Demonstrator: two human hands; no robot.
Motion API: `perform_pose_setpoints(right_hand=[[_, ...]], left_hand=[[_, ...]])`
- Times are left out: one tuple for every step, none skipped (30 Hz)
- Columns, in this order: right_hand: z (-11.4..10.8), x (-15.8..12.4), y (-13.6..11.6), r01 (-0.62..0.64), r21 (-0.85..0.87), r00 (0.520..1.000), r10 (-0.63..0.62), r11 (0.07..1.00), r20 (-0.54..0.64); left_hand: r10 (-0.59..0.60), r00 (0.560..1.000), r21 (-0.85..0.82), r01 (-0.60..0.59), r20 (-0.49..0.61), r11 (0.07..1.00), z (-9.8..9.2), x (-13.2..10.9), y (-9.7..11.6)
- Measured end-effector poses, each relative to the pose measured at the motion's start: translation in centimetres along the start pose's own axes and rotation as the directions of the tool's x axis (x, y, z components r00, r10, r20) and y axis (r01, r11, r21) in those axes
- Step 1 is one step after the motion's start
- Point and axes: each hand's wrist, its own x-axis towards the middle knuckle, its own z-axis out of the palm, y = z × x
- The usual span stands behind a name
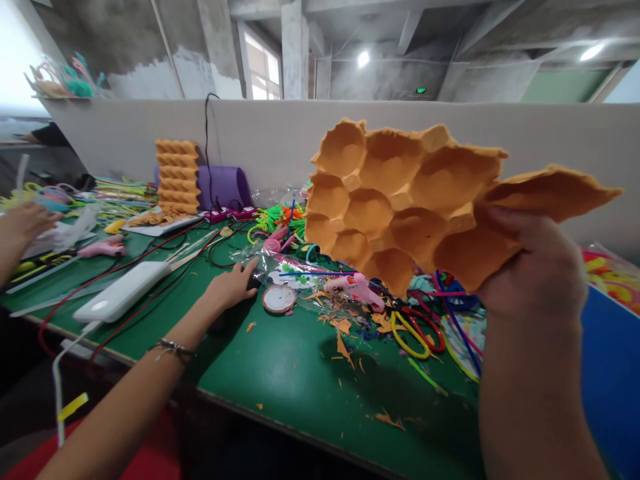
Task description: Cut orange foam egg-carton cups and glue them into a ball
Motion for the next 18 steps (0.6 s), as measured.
perform_pose_setpoints(right_hand=[[0.0,0.0,0.0,-0.008,-0.003,1.000,0.008,1.000,-0.001],[0.0,0.0,0.0,-0.012,-0.006,1.000,0.012,1.000,0.003],[0.0,0.0,0.0,-0.019,-0.010,1.000,0.019,1.000,0.010],[0.0,0.0,0.0,-0.026,-0.010,1.000,0.026,1.000,0.015],[0.0,0.0,0.0,-0.036,-0.007,0.999,0.036,0.999,0.018],[0.0,0.0,-0.1,-0.051,-0.006,0.999,0.051,0.999,0.019],[0.0,0.0,-0.1,-0.066,-0.005,0.998,0.066,0.998,0.017],[-0.1,0.1,-0.1,-0.083,-0.007,0.996,0.084,0.996,0.019],[-0.1,0.1,0.0,-0.099,-0.013,0.995,0.099,0.995,0.024],[-0.2,0.1,0.1,-0.111,-0.024,0.993,0.112,0.993,0.034],[-0.3,0.2,0.3,-0.121,-0.036,0.991,0.122,0.992,0.046],[-0.4,0.3,0.5,-0.126,-0.048,0.989,0.129,0.991,0.066],[-0.6,0.3,0.7,-0.128,-0.060,0.986,0.133,0.990,0.098],[-0.7,0.4,1.0,-0.131,-0.077,0.980,0.141,0.988,0.141],[-0.9,0.4,1.2,-0.136,-0.095,0.970,0.152,0.986,0.190],[-1.0,0.5,1.4,-0.143,-0.115,0.956,0.167,0.983,0.240],[-1.2,0.5,1.6,-0.150,-0.138,0.940,0.184,0.979,0.287],[-1.3,0.6,1.7,-0.151,-0.159,0.927,0.196,0.976,0.321]], left_hand=[[0.008,1.000,0.006,-0.009,0.003,1.000,0.1,0.1,0.0],[0.012,1.000,0.008,-0.012,0.003,1.000,0.2,0.1,-0.1],[0.010,1.000,0.004,-0.010,0.002,1.000,0.1,0.1,-0.3],[0.011,1.000,-0.007,-0.011,0.000,1.000,0.0,0.1,-0.6],[0.017,1.000,-0.023,-0.017,-0.001,1.000,-0.3,0.0,-1.0],[0.031,0.999,-0.043,-0.031,-0.006,0.999,-0.7,-0.1,-1.6],[0.046,0.999,-0.062,-0.047,-0.009,0.997,-1.3,-0.3,-2.1],[0.066,0.998,-0.081,-0.068,-0.020,0.994,-2.1,-0.4,-2.7],[0.093,0.995,-0.095,-0.097,-0.048,0.991,-3.1,-0.6,-3.1],[0.102,0.992,-0.112,-0.111,-0.078,0.988,-4.1,-0.9,-3.3],[0.158,0.973,-0.184,-0.189,-0.170,0.965,-5.2,-1.2,-3.2],[0.248,0.926,-0.276,-0.327,-0.285,0.904,-6.3,-1.5,-2.8],[0.314,0.854,-0.338,-0.465,-0.416,0.818,-7.4,-1.8,-2.2],[0.322,0.781,-0.384,-0.564,-0.535,0.731,-8.5,-2.1,-1.4],[0.302,0.714,-0.417,-0.641,-0.631,0.644,-9.5,-2.4,-0.4],[0.280,0.650,-0.431,-0.709,-0.707,0.558,-10.4,-2.6,0.7],[0.249,0.584,-0.425,-0.767,-0.773,0.480,-11.2,-2.7,1.7],[0.222,0.529,-0.408,-0.809,-0.819,0.423,-12.0,-2.7,2.7]])
